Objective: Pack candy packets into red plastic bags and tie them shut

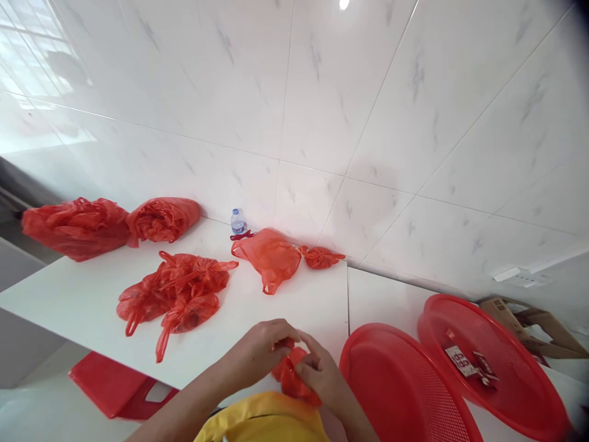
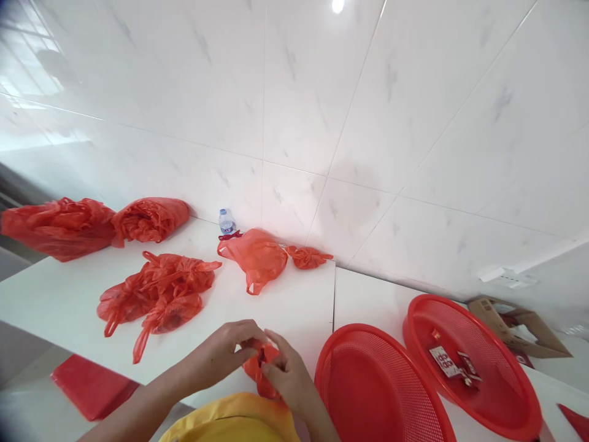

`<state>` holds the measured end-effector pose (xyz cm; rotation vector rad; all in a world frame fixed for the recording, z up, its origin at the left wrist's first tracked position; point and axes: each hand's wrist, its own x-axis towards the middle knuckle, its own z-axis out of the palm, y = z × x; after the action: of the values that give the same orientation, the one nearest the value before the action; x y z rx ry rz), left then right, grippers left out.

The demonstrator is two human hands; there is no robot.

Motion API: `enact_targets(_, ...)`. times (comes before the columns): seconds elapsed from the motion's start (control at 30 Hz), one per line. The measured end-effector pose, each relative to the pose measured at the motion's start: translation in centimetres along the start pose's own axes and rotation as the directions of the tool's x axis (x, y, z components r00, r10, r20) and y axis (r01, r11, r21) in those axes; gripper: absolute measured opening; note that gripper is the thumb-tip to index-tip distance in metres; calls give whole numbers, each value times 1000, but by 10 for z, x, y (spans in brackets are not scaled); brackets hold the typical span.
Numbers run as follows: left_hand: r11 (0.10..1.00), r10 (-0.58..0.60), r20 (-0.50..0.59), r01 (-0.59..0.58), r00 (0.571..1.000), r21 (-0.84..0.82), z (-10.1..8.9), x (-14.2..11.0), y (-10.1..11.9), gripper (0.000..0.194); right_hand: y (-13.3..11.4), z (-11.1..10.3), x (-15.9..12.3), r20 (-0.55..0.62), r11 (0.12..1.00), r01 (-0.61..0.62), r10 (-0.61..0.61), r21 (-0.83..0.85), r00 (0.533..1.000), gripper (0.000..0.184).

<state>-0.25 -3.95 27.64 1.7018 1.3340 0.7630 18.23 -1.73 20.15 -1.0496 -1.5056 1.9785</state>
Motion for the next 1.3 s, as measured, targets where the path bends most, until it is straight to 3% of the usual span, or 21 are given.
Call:
enact_targets(0.07, 996, 10, 74, -3, 997, -91, 7, 0, 4, 33, -2, 9, 0, 82, 999, -15, 18, -41, 996, 31)
enact_targets(0.1, 993, 17, 86, -7, 996, -120, 11, 0, 3, 34, -3, 12, 0, 81, 998, -25, 30, -63, 996, 30)
enact_targets(0.2, 995, 12, -2, -12, 1000, -99, 22, 2, -8, 37, 2, 14, 5, -35, 996, -44, 41, -77, 999, 43)
enact_targets(0.3, 1000, -18, -85, 19, 996, 9, 29, 3, -25, 27, 12, 8, 11, -134, 998, -55, 52, -17, 990, 45)
enact_targets(0.37, 998, -19, -50, 23, 999, 63, 33, 2, -34, 23, 19, 4, 13, -202, 997, -67, 71, 26, 977, 46)
enact_targets(0.53, 995, 27, 83, -34, 996, 93, 51, 1, -45, 39, 26, 6, 13, -382, 985, -92, 143, 148, 913, 45)
enact_targets(0.6, 995, 22, 68, -28, 997, 94, 57, 4, -50, 31, 23, 7, 14, -359, 985, -84, 134, 152, 924, 46)
enact_targets(0.7, 997, -28, 12, 27, 1000, 77, 59, 9, -62, 22, 17, 4, 15, -218, 996, -35, 53, 86, 975, 49)
enact_targets(0.87, 981, -195, -137, 196, 971, -6, 53, 16, -81, 15, 13, -11, 12, -60, 999, 34, -33, 19, 998, 44)
enact_targets(0.97, 986, -162, -204, 150, 966, -72, 52, 18, -86, 10, 16, -17, 8, -41, 999, 36, -36, 3, 999, 44)
enact_targets(1.07, 976, -157, -148, 130, 976, -176, 54, 18, -88, 11, 14, -21, 4, -68, 998, 38, -41, -44, 997, 52)
enact_targets(1.23, 943, -261, -61, 240, 964, -232, 54, 17, -82, 5, 4, -20, 2, 42, 992, 66, -61, -112, 997, 26)
enact_targets(1.3, 941, -257, -64, 234, 964, -245, 51, 17, -78, 5, 3, -19, 5, 33, 990, 61, -58, -123, 998, 34)
